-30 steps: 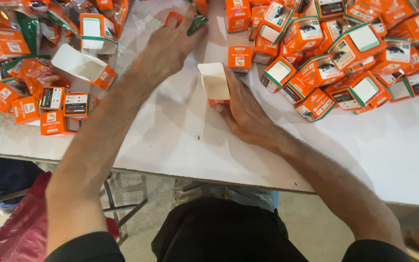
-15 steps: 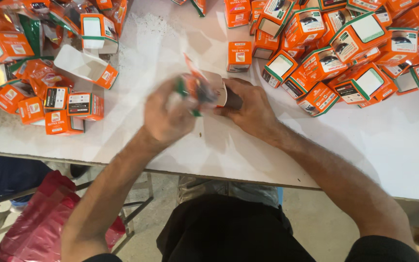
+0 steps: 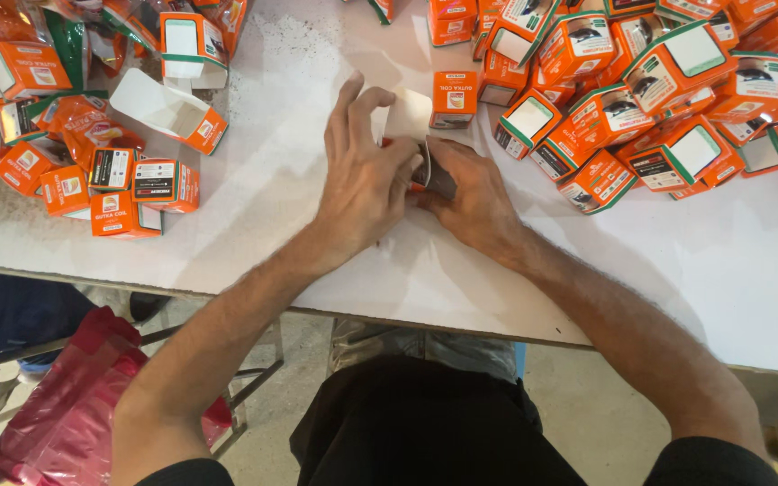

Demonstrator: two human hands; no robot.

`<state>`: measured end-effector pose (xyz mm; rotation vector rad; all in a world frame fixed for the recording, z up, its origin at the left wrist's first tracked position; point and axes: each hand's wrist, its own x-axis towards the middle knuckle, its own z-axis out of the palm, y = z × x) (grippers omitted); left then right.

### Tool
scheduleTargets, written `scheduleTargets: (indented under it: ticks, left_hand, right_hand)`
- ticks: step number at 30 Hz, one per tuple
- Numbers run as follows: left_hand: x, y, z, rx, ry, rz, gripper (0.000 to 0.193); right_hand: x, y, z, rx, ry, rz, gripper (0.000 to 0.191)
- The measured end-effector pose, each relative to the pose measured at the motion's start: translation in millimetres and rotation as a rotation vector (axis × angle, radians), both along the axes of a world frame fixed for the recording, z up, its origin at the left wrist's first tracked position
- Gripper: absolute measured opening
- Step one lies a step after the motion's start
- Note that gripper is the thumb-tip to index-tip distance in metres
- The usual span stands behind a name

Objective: The person picks up small orange product boxes one at a time from a pile on the table, opens a small plastic pouch, inserts a box into it, presses the pouch closed, and tosses the packed pouch onto a growing pile. They occasionally gather scattered boxes back into the main pile between packing cycles.

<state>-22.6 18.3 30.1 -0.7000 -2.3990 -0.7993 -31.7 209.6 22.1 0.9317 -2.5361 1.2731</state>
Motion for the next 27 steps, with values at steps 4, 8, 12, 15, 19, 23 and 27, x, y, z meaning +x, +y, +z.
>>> scheduleTargets:
  ticks: [4,8,12,15,19,23,27]
  left_hand:
    - [-20,-3,-9,0.486,-0.371,-0.071,0.043]
    - [-29,-5,-23,0.649,-0.684,-0.112,0.019]
    - [-28,1,-29,0.574,-0.639,-0.007,0.012]
    - [-26,-9,-25,0.809,-0.764,-0.299,0.022]
    - [-29,-34,-16,1.119,-1.167,-0.503,0.029]
    - [-37,-32,-13,0.917,-1.120,-0.323,0.021]
    - [-33,-19,-10,0.731,-1.045,-0.259,0.025]
  right_hand:
    - [-1,1,-1,0.024,0.145,-0.013,0.068]
    - [4,-1,-3,-0.088,0.002,-0.060,0.068]
    - [6,-2,-5,-0.049,0.086,-0.043,0.061]
    - [5,0,-7,0.051,0.146,-0.040,0.060]
    - [4,0,-10,0.046,0.168,-0.033,0.055]
    - [4,-2,-10,0.063,0.194,-0.052,0.052]
    - [4,-3,-7,-0.032,0.135,-0.030,0.047]
